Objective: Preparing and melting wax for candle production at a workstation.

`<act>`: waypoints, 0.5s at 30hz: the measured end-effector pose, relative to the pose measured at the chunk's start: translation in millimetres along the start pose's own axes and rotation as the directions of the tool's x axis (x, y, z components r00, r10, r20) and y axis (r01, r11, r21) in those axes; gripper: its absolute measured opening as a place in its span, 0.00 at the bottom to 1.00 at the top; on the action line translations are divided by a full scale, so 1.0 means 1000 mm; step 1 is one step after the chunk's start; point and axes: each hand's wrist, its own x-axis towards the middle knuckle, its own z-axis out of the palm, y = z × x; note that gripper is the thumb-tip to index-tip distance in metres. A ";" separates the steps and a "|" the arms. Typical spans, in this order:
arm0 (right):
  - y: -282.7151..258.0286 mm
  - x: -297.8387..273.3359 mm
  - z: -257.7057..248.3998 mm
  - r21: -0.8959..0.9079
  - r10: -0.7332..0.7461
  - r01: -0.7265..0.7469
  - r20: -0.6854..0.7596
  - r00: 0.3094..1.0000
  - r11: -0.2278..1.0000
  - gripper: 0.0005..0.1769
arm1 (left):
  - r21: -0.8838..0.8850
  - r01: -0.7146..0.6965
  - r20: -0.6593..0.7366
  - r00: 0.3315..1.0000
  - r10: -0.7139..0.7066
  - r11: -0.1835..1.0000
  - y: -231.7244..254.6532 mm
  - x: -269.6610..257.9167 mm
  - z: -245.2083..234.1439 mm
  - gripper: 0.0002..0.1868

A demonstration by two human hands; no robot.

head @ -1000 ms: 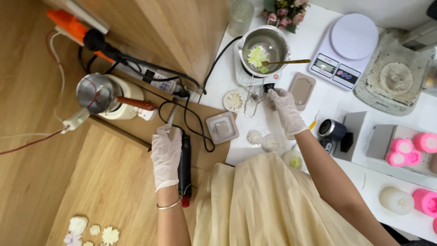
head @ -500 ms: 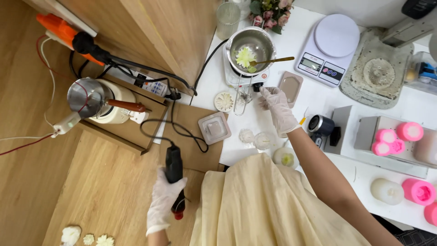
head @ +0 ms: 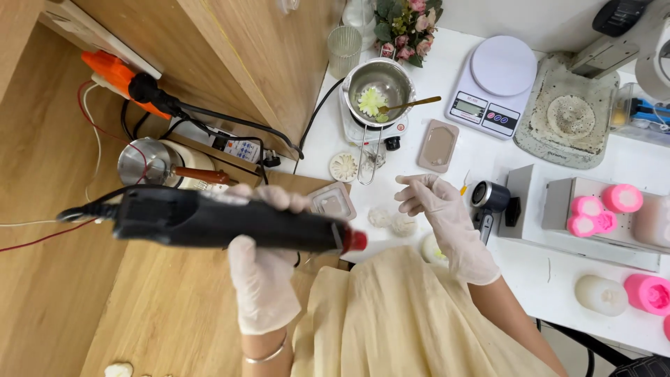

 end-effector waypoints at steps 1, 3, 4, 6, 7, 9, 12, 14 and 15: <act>-0.013 -0.008 0.004 -0.016 -0.015 0.015 -0.002 1.000 1.000 0.15 | -0.010 0.022 0.008 1.000 -0.021 1.000 -0.007 0.009 0.011 0.34; -0.027 -0.024 0.005 0.074 -0.114 0.115 -0.018 0.993 0.991 0.16 | 0.010 0.064 0.021 0.998 -0.064 0.998 -0.020 0.022 0.024 0.34; -0.034 -0.032 0.006 0.161 -0.206 0.209 -0.036 0.978 0.965 0.16 | 0.034 0.104 0.026 0.994 -0.105 0.994 -0.027 0.028 0.030 0.34; -0.046 -0.047 0.008 0.013 -0.400 0.409 -0.176 0.899 0.913 0.14 | 0.083 0.109 0.032 0.993 -0.112 0.991 -0.042 0.037 0.034 0.33; -0.052 -0.054 0.009 -0.157 -0.584 0.563 -0.272 0.765 0.811 0.14 | 0.133 0.111 0.033 0.993 -0.116 0.985 -0.049 0.041 0.035 0.33; -0.085 -0.075 0.026 -0.497 -0.764 0.622 -0.143 0.629 0.605 0.17 | 0.212 0.122 0.016 0.992 -0.129 0.970 -0.053 0.045 0.038 0.33; -0.115 -0.082 0.052 -0.806 -0.853 0.571 0.182 0.488 0.155 0.32 | 0.291 0.118 0.016 0.992 -0.128 0.949 -0.069 0.051 0.035 0.36; -0.119 -0.075 0.064 -0.841 -0.822 0.541 0.299 0.484 0.013 0.41 | 0.293 0.106 0.033 0.992 -0.121 0.950 -0.097 0.059 0.009 0.39; -0.116 -0.069 0.066 -0.847 -0.816 0.531 0.295 0.498 0.018 0.45 | 0.148 0.078 0.098 0.991 -0.093 0.986 -0.117 0.065 -0.013 0.41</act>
